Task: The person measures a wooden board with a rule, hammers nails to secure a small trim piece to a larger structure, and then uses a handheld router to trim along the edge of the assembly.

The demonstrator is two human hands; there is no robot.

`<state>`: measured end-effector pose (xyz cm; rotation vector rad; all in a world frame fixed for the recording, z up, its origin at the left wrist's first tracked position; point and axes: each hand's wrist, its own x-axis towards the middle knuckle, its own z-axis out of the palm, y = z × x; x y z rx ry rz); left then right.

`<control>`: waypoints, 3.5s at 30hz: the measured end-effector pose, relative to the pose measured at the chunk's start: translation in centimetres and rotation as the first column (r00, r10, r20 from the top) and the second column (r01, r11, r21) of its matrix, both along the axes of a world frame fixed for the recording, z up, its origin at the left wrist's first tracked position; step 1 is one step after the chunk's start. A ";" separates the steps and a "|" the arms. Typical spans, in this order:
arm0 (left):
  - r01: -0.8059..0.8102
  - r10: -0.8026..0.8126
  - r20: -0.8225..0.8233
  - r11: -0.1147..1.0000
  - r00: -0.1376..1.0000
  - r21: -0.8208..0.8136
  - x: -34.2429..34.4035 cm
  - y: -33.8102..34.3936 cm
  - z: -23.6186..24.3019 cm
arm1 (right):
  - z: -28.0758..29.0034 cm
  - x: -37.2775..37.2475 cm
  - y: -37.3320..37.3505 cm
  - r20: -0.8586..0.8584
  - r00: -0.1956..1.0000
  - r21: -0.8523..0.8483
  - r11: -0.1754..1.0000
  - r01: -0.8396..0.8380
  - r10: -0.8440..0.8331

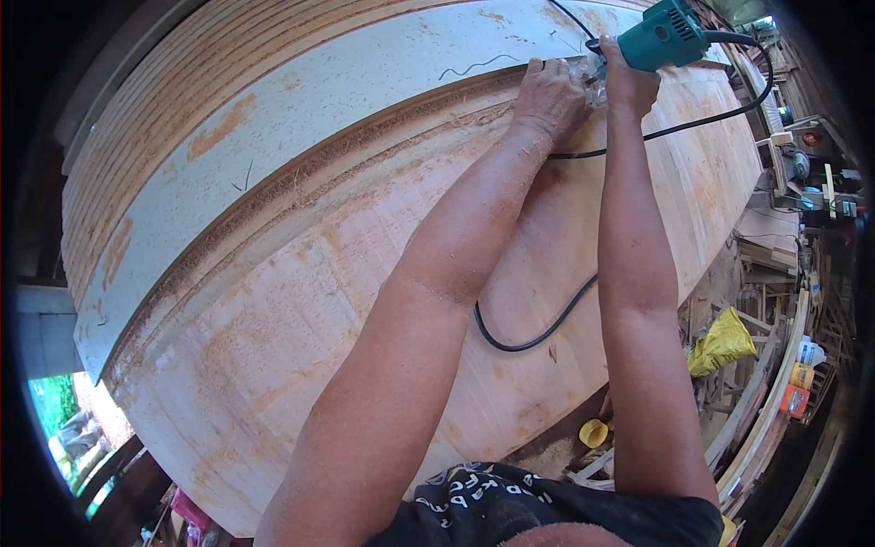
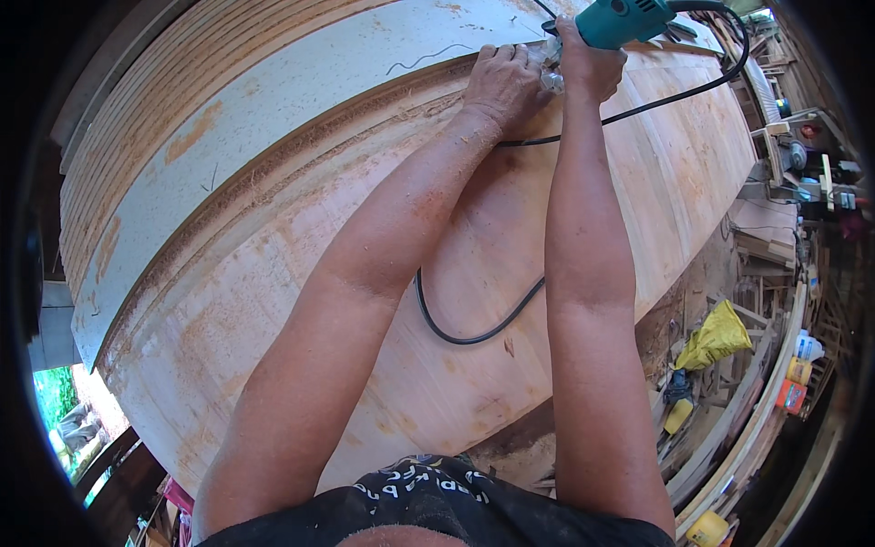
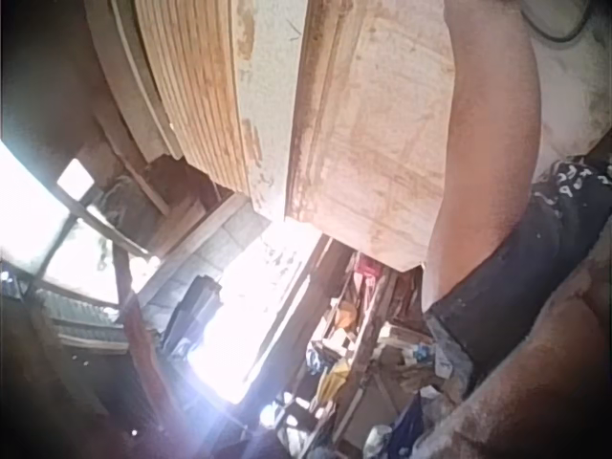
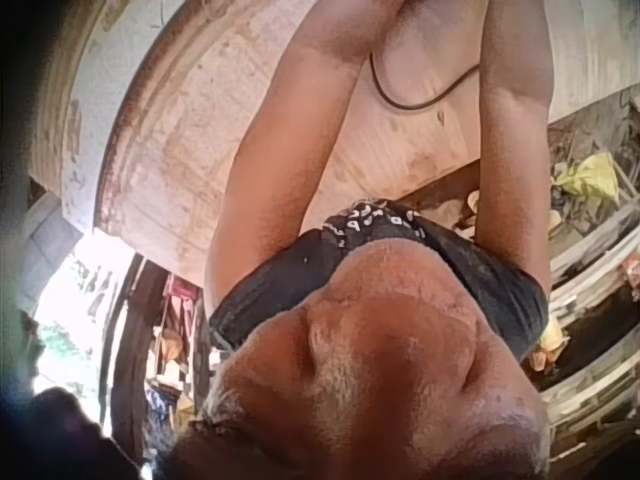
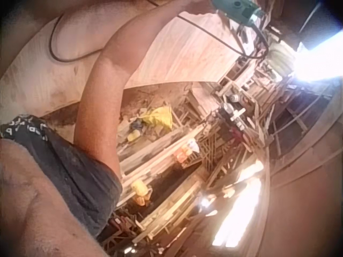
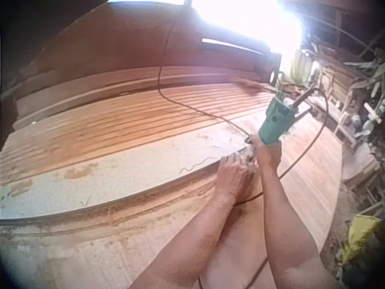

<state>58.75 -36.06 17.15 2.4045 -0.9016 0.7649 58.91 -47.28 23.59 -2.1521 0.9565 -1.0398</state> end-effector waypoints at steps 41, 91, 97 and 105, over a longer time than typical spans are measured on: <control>0.059 -0.057 -0.060 0.998 0.997 0.037 1.3 -3.9 0.6 | -0.2 1.5 -5.1 -0.110 0.994 0.063 0.997 0.036 -0.029; 0.003 -0.005 -0.084 1.000 0.996 -0.031 1.9 -7.2 0.5 | -0.5 3.5 -10.7 -0.251 0.968 -0.082 0.996 -0.016 -0.005; -0.021 0.019 -0.035 0.998 0.999 -0.065 2.5 -7.4 0.1 | -0.6 3.6 -9.8 -0.217 0.976 -0.112 0.994 0.013 -0.037; 0.022 -0.026 -0.038 0.995 0.999 -0.094 2.4 -9.0 -0.3 | -0.9 3.0 -10.8 -0.166 0.986 0.078 0.996 0.038 -0.024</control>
